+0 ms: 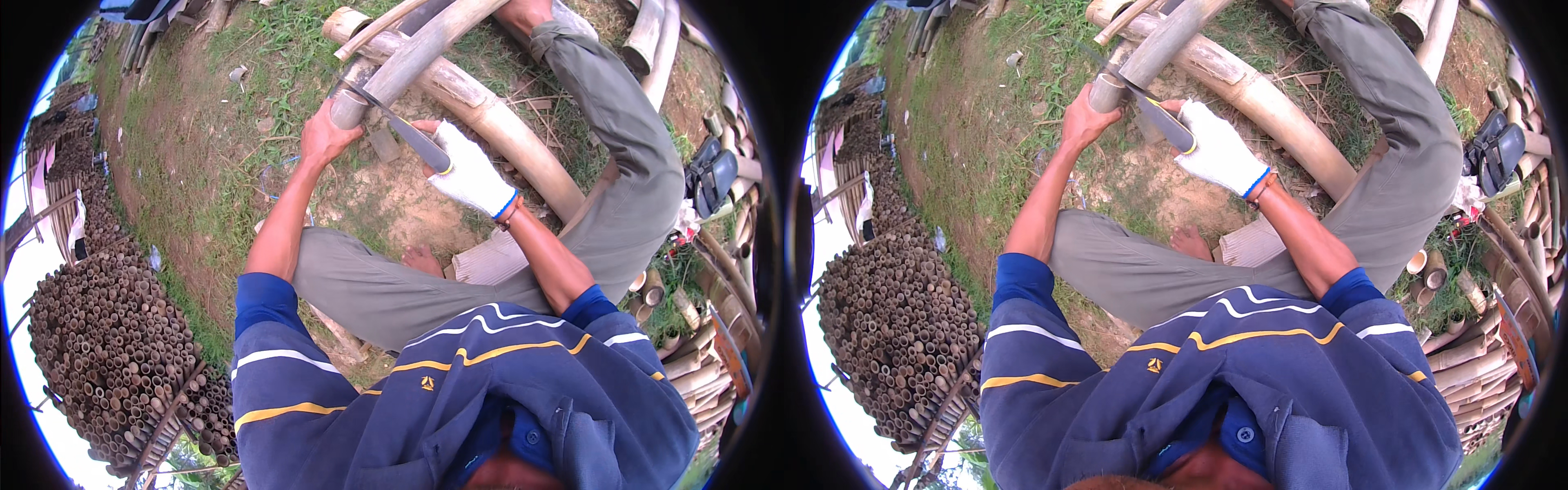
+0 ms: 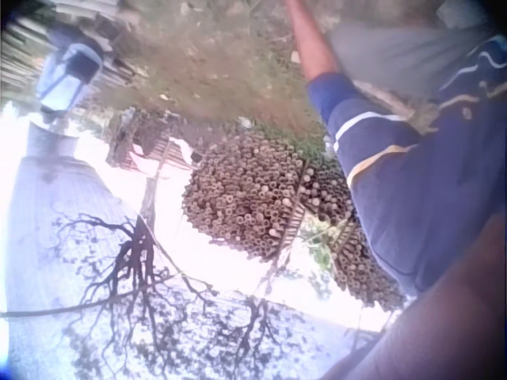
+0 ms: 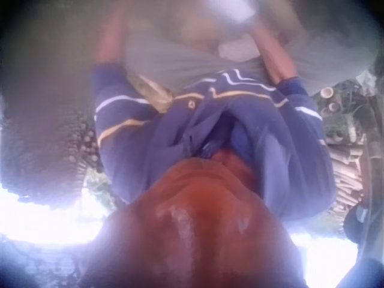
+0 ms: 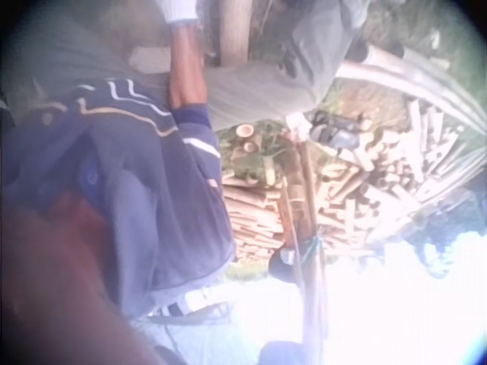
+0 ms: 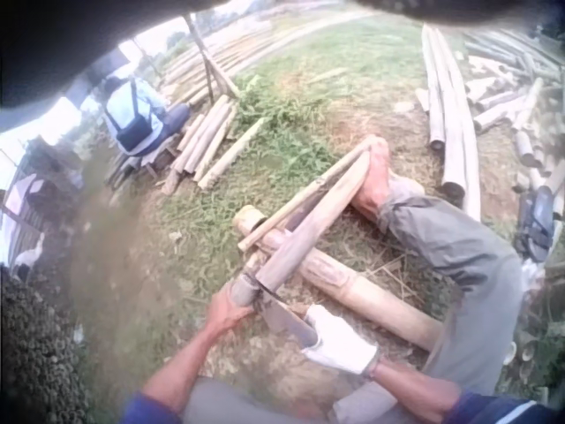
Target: The person sits on the ground and uses a hand saw to cut a bamboo pole that is braced between their legs. They repeatedly saw through the pole, reposition it, and continue cutting to produce shorter segments.
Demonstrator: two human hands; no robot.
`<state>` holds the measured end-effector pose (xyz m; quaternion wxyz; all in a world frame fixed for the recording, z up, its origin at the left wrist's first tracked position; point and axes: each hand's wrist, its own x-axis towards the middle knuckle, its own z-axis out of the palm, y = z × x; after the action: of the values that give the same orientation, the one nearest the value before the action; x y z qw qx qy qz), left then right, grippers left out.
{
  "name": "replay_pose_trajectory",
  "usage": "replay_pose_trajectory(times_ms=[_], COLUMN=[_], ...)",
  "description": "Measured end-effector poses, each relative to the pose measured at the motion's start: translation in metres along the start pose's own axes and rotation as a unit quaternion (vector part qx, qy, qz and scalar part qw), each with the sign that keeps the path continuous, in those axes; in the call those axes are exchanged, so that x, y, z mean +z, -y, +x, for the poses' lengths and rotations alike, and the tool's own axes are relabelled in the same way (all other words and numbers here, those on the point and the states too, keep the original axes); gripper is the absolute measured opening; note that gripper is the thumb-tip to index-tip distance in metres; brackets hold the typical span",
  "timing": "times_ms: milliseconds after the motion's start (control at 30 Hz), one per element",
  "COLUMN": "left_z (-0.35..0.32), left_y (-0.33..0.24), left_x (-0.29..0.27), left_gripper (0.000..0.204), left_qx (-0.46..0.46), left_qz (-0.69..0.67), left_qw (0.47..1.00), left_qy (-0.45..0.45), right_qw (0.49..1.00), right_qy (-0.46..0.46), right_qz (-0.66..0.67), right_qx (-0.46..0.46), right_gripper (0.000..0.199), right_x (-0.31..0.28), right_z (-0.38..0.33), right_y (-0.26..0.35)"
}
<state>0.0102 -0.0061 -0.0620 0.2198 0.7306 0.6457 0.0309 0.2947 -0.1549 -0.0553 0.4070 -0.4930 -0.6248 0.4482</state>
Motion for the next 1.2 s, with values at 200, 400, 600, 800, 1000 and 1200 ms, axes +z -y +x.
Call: replay_pose_trajectory(times_ms=[200,400,600,800,1000,1200], left_z=[0.009,0.017,0.009,0.020,0.033,0.028], left_y=[0.026,0.047,0.095,0.038,0.012,-0.004], left_x=[0.000,-0.004,0.033,0.054,0.069,0.132], left_gripper=[0.083,0.082,0.095,0.084,0.082,0.108], left_qx=[0.061,0.080,-0.086,-0.192,-0.180,-0.042], left_qz=[-0.066,-0.167,-0.078,-0.008,-0.148,-0.077], left_qw=[0.995,0.979,0.978,0.928,0.926,0.992], left_qy=[0.033,0.085,0.172,0.320,0.298,0.086], right_qw=[0.992,0.969,0.978,0.937,0.892,0.888], right_qy=[0.036,0.052,0.030,-0.080,-0.178,-0.195], right_qz=[-0.121,-0.242,-0.150,0.058,0.117,0.054], right_qx=[0.023,0.028,0.144,0.334,0.397,0.412], right_gripper=[0.071,0.065,0.060,0.041,0.063,0.089], right_x=[0.002,0.026,0.036,0.036,0.033,0.040], right_z=[-0.044,-0.064,-0.072,-0.080,-0.081,-0.087], right_y=[-0.051,-0.103,-0.129,-0.159,-0.200,-0.208])
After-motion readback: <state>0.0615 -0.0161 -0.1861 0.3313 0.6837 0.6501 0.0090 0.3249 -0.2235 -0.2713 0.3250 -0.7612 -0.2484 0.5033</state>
